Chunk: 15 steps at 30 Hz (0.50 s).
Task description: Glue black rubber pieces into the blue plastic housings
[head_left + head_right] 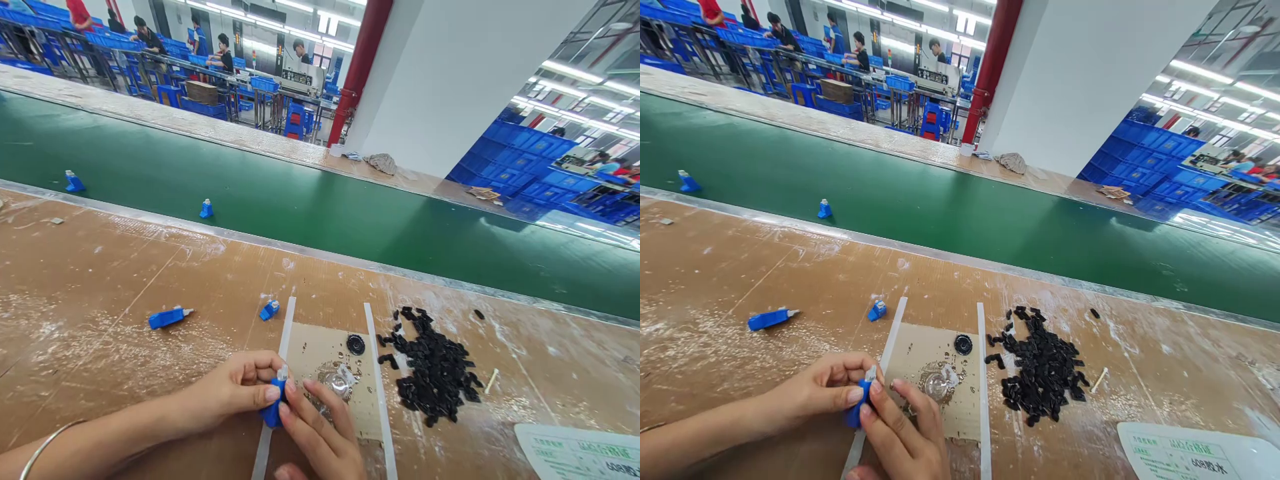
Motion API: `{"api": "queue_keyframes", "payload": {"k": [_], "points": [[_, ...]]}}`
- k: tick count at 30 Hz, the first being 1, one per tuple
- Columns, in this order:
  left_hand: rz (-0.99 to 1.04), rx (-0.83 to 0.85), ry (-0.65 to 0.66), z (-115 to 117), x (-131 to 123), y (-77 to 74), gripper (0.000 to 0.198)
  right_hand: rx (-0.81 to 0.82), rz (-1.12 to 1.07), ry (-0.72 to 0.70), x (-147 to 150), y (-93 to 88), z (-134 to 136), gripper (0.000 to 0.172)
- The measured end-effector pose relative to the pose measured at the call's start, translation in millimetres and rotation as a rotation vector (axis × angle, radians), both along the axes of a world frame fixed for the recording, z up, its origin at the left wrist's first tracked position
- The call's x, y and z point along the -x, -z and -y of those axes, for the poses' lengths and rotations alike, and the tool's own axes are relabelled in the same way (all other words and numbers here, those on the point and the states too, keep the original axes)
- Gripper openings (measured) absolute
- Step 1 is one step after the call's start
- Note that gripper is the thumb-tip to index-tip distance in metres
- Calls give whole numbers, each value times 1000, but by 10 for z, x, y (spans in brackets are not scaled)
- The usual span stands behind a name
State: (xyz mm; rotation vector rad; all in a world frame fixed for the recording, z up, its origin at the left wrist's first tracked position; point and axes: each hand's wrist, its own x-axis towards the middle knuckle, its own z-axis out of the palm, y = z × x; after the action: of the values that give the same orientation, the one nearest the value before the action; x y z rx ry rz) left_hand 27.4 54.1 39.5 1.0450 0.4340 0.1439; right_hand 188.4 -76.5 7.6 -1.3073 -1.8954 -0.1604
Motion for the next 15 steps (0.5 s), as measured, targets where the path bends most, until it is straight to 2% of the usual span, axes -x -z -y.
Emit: {"api": "queue_keyframes", "payload": {"k": [2, 3, 6, 8, 10, 11, 15], "points": [[-109, -199, 87, -149, 33, -88, 24, 40, -11, -15, -250, -73, -7, 37], [-201, -378, 102, -233, 57, -123, 20, 73, -23, 36, -416, -91, -9, 36], [-527, -1103, 94, -499, 170, -194, 13, 144, -38, 312, -1002, -52, -39, 34], [-679, -1418, 133, -661, 273, -241, 20, 187, 1, 281, -1369, 21, -97, 27], [-744, -1540, 129, -792, 378, -309, 28, 234, 37, 207, -1638, 91, -176, 26], [-754, -1568, 84, -847, 425, -350, 28, 258, 51, 167, -1729, 116, -217, 26], [-713, -1602, -219, -1075, 520, -482, 26, 325, 72, 30, -1879, 153, -351, 25]]}}
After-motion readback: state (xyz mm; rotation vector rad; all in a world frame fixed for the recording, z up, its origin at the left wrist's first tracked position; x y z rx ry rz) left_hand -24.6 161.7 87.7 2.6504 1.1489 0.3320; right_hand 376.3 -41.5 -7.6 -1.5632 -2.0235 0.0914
